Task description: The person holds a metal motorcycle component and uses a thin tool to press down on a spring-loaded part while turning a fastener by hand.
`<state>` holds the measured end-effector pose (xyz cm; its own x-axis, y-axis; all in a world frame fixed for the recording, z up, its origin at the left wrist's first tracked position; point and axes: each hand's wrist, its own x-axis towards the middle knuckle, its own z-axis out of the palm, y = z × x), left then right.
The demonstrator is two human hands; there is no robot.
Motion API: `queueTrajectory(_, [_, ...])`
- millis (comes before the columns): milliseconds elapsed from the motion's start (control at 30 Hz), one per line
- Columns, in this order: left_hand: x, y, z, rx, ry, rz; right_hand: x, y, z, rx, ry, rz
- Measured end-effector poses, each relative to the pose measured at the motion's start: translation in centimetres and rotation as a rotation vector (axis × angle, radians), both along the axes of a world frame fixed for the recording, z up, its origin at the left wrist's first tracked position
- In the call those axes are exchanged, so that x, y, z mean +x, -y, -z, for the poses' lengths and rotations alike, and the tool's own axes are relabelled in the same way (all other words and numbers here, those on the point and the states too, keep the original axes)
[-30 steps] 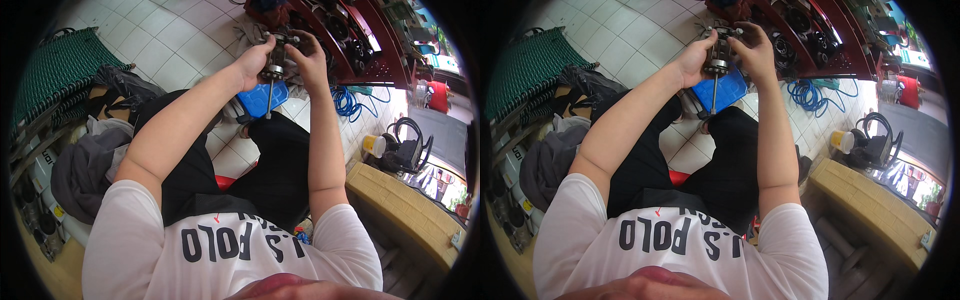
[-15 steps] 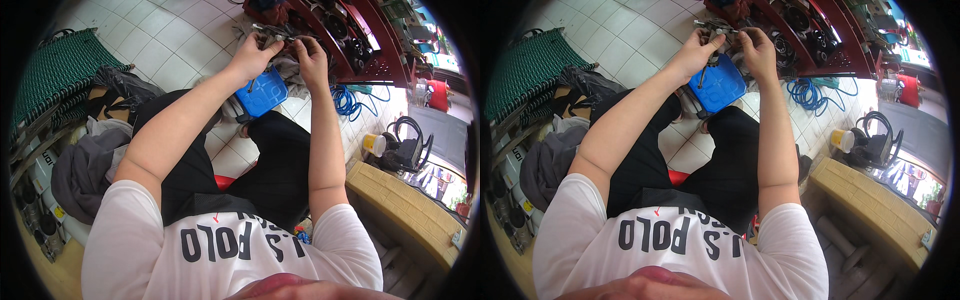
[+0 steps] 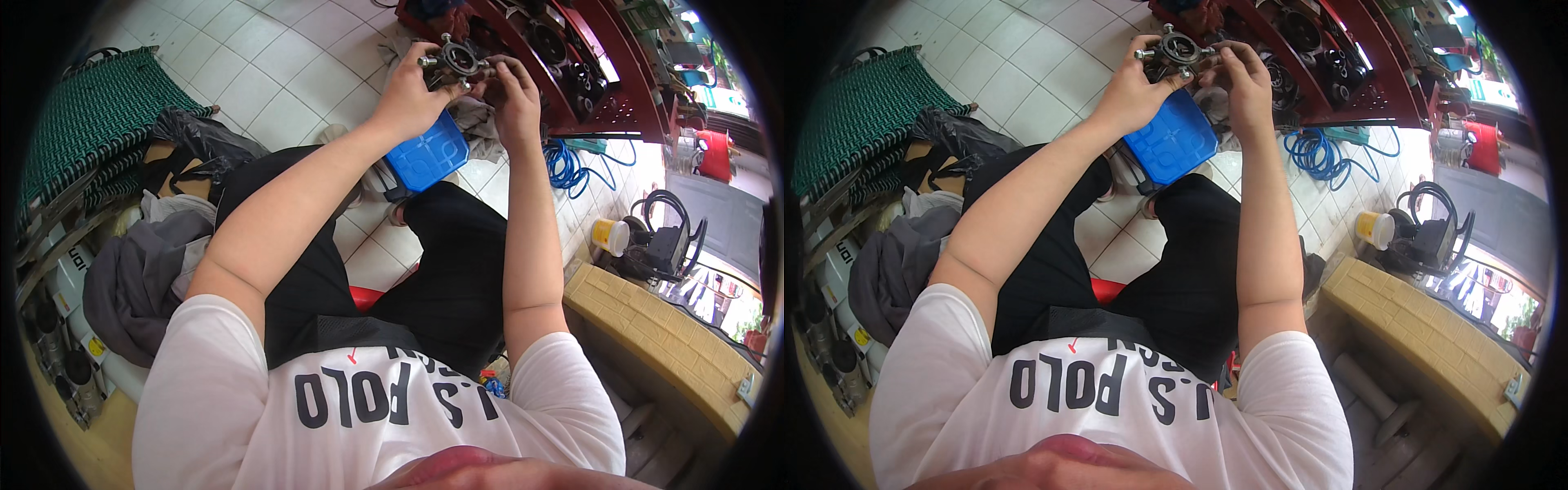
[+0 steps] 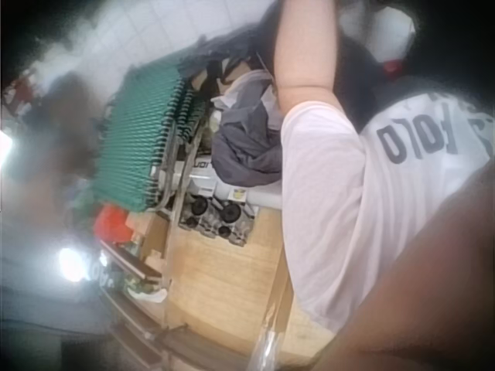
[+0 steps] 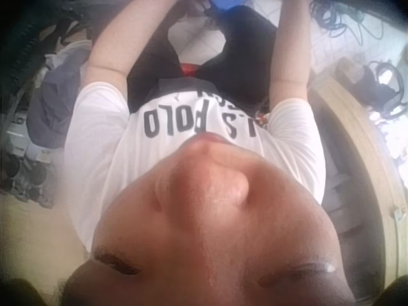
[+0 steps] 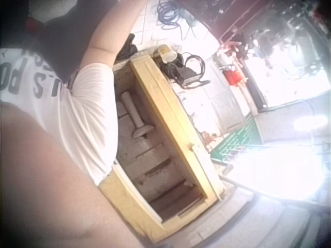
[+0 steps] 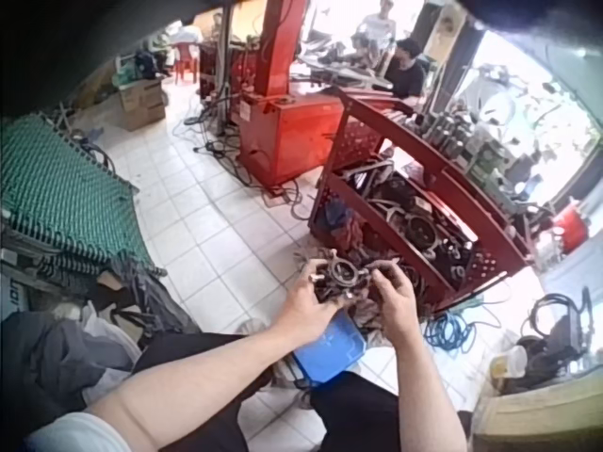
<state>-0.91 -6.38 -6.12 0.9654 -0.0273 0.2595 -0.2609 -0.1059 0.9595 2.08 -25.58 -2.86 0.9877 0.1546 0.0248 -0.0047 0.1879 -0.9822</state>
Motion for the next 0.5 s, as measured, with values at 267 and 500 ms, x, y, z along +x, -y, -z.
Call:
queueTrajectory(267, [-0.2, 0.0, -0.1, 0.066, 0.001, -0.012, -0.3, -0.7, 0.2, -0.115, 0.015, 0.013])
queueTrajectory(500, [-0.3, 0.9, -0.7, -0.068, -0.047, 0.021, -0.3, -0.5, 0.3, -0.458, 0.281, 0.142])
